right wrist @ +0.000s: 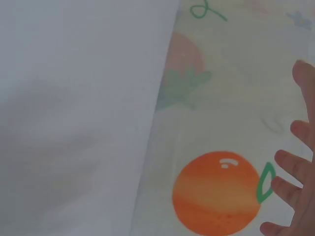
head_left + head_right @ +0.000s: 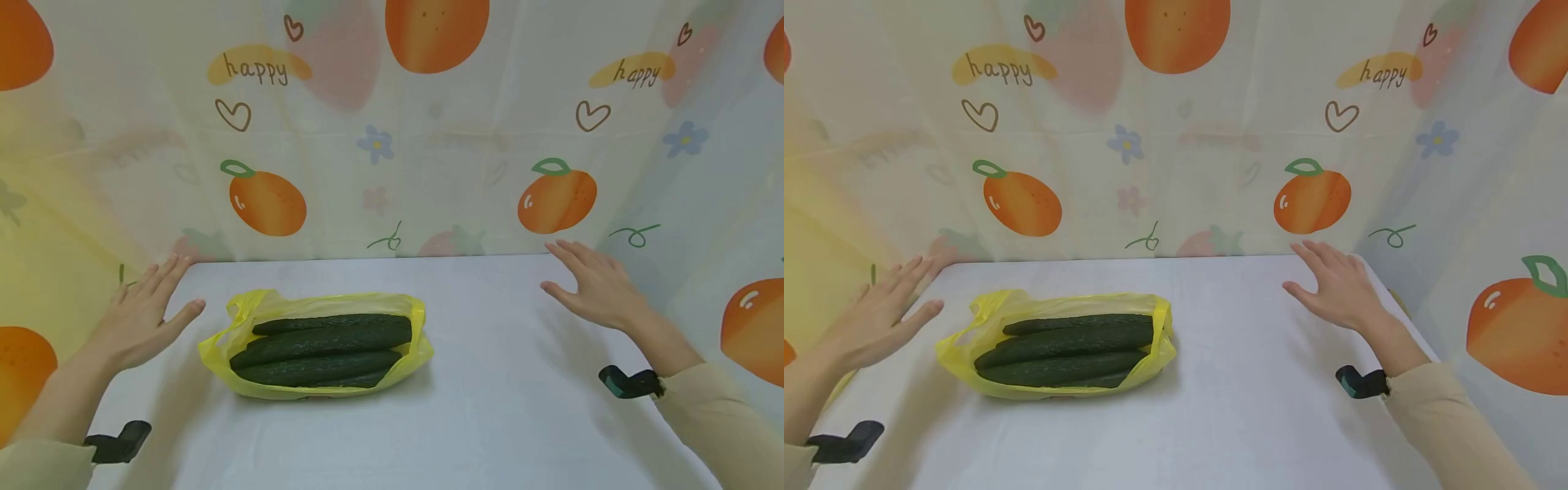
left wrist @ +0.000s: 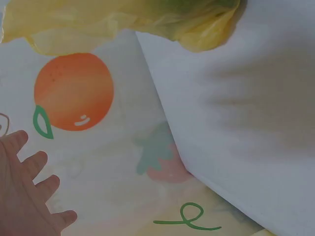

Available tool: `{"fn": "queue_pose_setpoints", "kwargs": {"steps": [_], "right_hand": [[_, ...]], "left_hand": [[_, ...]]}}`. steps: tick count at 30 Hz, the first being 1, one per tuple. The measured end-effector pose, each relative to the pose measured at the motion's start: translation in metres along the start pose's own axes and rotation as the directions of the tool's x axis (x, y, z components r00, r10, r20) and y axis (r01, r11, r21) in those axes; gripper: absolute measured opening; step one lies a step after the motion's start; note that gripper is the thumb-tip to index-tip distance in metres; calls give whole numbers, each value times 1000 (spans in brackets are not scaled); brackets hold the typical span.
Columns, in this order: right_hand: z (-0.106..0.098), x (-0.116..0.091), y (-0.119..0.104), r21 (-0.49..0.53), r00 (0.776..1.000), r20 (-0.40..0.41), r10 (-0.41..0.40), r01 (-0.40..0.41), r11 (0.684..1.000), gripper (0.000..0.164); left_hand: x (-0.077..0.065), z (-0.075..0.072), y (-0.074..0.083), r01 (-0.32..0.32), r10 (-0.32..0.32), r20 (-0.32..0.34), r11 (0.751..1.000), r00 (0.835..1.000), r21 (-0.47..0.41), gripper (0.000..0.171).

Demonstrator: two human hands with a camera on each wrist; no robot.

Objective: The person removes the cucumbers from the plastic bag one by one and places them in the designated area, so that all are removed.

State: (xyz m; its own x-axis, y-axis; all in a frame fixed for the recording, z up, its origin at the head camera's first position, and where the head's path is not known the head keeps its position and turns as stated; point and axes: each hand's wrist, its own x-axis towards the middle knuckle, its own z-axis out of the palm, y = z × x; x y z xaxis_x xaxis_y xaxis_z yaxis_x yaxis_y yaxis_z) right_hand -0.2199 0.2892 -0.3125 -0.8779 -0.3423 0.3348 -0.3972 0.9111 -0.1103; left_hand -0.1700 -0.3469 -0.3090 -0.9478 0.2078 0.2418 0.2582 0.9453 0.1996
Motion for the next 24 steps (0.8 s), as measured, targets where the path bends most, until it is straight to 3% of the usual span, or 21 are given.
{"fn": "queue_pose_setpoints", "kwargs": {"steps": [5, 9, 15, 24], "right_hand": [[1, 5, -10, 19, 995, -93, -39, 40, 999, 63], [1, 9, -19, 56, 983, -164, -76, 86, 995, 62], [-1, 14, -39, 186, 980, -177, -88, 121, 975, 62], [0, 25, -74, 244, 968, -198, -157, 204, 948, 61]], "left_hand": [[-4, 1, 3, -37, 33, -72, 998, 997, -50, 71], [-8, 2, 6, -39, 24, -110, 990, 994, -133, 70], [-12, 5, 14, 3, -31, -113, 969, 993, -245, 71], [-13, 13, 29, 0, -42, -150, 962, 988, -271, 63]]}}
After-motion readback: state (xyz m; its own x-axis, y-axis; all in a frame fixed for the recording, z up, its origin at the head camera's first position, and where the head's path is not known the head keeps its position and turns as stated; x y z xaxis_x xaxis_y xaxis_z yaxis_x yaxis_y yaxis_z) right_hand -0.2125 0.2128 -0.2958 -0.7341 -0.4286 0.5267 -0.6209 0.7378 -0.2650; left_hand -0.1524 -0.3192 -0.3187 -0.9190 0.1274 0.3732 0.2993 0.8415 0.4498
